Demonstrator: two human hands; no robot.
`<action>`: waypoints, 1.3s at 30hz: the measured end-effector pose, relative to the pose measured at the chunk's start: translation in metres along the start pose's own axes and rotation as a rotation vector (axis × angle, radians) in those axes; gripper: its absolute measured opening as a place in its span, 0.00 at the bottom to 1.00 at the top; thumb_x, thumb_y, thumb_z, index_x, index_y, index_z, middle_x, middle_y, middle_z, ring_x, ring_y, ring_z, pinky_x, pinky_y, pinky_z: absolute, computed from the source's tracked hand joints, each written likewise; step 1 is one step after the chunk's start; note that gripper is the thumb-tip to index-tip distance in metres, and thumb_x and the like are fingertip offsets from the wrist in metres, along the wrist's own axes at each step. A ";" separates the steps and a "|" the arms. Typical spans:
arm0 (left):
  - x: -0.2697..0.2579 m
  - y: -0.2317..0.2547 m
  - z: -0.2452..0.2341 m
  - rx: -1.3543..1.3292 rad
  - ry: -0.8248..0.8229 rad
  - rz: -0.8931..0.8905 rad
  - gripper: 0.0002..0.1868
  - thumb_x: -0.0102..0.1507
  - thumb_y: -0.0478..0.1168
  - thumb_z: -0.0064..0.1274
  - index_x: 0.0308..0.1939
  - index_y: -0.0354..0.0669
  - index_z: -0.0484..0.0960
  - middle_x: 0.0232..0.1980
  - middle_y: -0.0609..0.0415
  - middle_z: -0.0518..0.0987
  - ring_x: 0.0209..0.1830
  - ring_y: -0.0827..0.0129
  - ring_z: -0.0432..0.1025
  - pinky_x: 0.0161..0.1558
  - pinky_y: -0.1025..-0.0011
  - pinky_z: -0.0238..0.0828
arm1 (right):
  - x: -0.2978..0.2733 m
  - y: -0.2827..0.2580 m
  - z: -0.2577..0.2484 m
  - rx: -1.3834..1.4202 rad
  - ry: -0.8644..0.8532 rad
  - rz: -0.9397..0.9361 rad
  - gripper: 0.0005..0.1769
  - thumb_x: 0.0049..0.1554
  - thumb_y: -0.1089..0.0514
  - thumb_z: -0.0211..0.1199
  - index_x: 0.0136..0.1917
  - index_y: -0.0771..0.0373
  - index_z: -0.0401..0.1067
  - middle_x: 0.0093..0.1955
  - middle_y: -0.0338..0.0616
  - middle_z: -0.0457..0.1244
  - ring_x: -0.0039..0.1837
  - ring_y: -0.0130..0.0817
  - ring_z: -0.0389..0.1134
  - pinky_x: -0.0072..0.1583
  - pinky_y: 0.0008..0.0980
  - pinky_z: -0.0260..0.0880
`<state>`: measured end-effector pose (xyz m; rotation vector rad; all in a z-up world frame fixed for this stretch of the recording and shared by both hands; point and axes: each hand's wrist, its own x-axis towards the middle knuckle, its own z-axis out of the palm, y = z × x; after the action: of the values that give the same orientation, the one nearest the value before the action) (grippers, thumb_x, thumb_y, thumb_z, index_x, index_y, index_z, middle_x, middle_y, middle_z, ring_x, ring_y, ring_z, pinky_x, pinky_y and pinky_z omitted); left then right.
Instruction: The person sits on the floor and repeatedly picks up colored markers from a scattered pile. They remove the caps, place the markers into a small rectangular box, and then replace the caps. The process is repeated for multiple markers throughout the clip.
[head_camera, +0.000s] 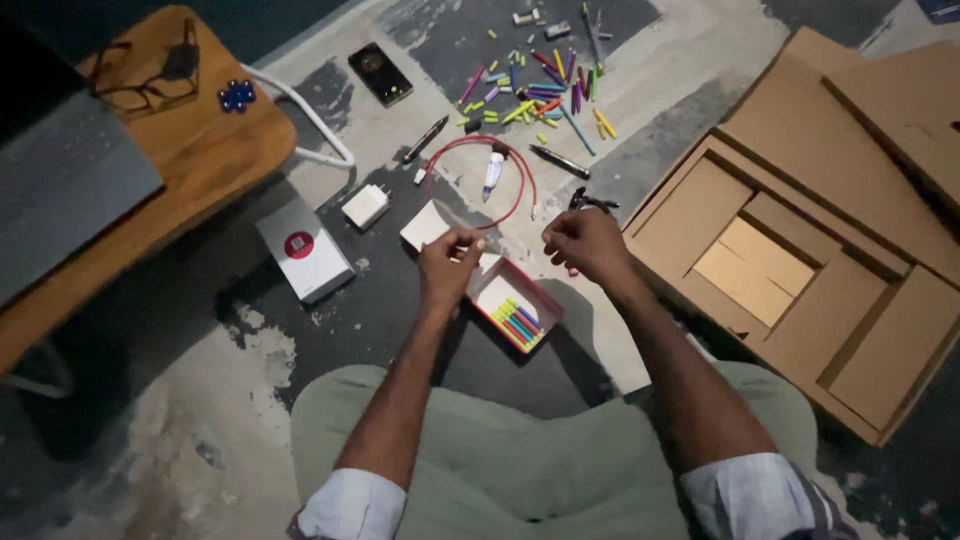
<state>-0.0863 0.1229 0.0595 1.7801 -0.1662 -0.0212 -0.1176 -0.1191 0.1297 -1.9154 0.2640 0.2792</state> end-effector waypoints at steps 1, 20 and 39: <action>-0.002 0.001 0.000 0.057 0.000 0.033 0.08 0.63 0.37 0.61 0.43 0.39 0.87 0.35 0.57 0.85 0.30 0.78 0.77 0.34 0.76 0.75 | 0.000 -0.001 -0.006 0.040 0.051 -0.033 0.10 0.59 0.56 0.63 0.45 0.67 0.77 0.37 0.45 0.71 0.38 0.30 0.74 0.38 0.33 0.72; 0.020 0.041 0.057 0.392 -0.041 0.242 0.06 0.63 0.34 0.58 0.43 0.40 0.85 0.38 0.52 0.85 0.30 0.70 0.78 0.34 0.71 0.74 | 0.034 0.027 -0.074 0.893 0.443 -0.085 0.12 0.59 0.57 0.61 0.53 0.65 0.76 0.42 0.43 0.71 0.38 0.27 0.70 0.38 0.25 0.68; 0.261 -0.052 0.117 0.996 -0.442 0.554 0.08 0.59 0.36 0.61 0.41 0.50 0.83 0.48 0.52 0.79 0.49 0.54 0.76 0.46 0.59 0.71 | 0.029 -0.007 -0.039 0.073 0.387 0.030 0.16 0.52 0.44 0.68 0.42 0.58 0.80 0.37 0.44 0.72 0.42 0.41 0.76 0.47 0.38 0.73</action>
<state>0.1648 -0.0128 0.0040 2.6261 -1.1440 0.0812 -0.0850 -0.1544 0.1398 -1.8836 0.5518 -0.0844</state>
